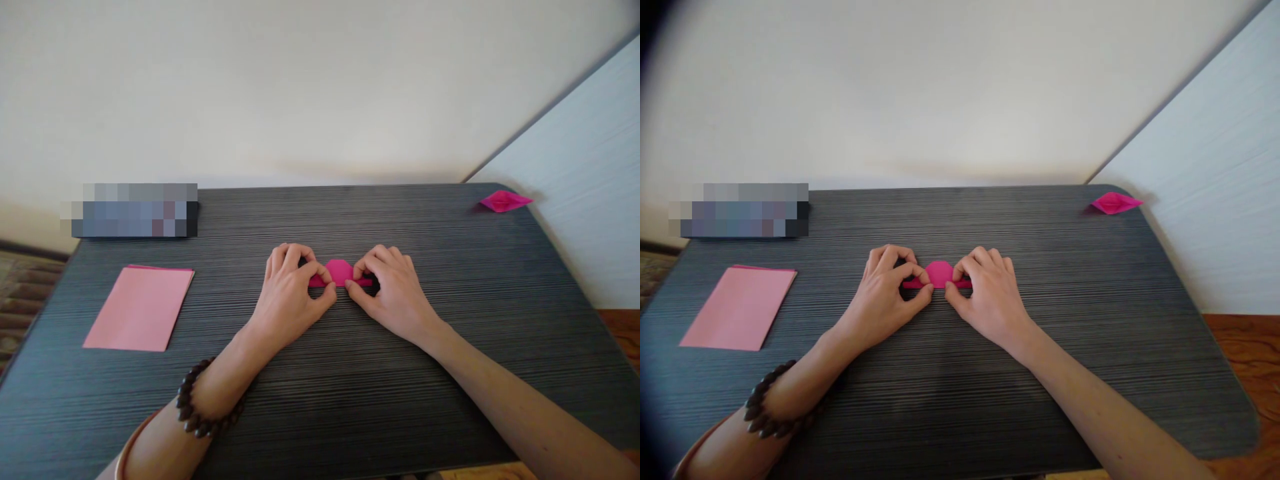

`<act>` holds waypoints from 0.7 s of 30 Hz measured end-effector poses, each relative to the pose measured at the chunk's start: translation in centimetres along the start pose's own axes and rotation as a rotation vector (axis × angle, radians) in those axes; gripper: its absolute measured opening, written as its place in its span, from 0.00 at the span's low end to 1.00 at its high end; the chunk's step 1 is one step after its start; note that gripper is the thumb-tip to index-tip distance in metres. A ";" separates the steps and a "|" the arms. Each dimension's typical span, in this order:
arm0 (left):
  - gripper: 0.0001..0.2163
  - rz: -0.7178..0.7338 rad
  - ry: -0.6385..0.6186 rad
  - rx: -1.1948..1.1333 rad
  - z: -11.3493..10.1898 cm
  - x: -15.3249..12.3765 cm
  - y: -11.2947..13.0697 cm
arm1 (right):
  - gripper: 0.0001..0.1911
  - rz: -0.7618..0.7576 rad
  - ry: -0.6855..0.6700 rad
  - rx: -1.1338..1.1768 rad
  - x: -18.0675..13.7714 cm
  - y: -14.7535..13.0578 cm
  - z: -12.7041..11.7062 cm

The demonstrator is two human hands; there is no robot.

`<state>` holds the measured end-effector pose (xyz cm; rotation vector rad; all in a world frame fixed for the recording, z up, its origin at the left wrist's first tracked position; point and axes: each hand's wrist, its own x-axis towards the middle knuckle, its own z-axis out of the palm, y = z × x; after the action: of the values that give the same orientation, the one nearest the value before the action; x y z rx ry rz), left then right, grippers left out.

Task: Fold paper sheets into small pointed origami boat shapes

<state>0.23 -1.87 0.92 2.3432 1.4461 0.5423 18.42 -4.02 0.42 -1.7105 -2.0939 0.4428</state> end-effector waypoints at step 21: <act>0.06 -0.003 -0.081 -0.026 -1.4 -0.3 -1.7 | 0.04 0.025 -0.100 0.077 0.3 0.5 -1.0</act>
<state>-1.88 -1.27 1.26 2.3146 1.3980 0.4580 19.27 -3.67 1.13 -1.7050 -2.0975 0.6200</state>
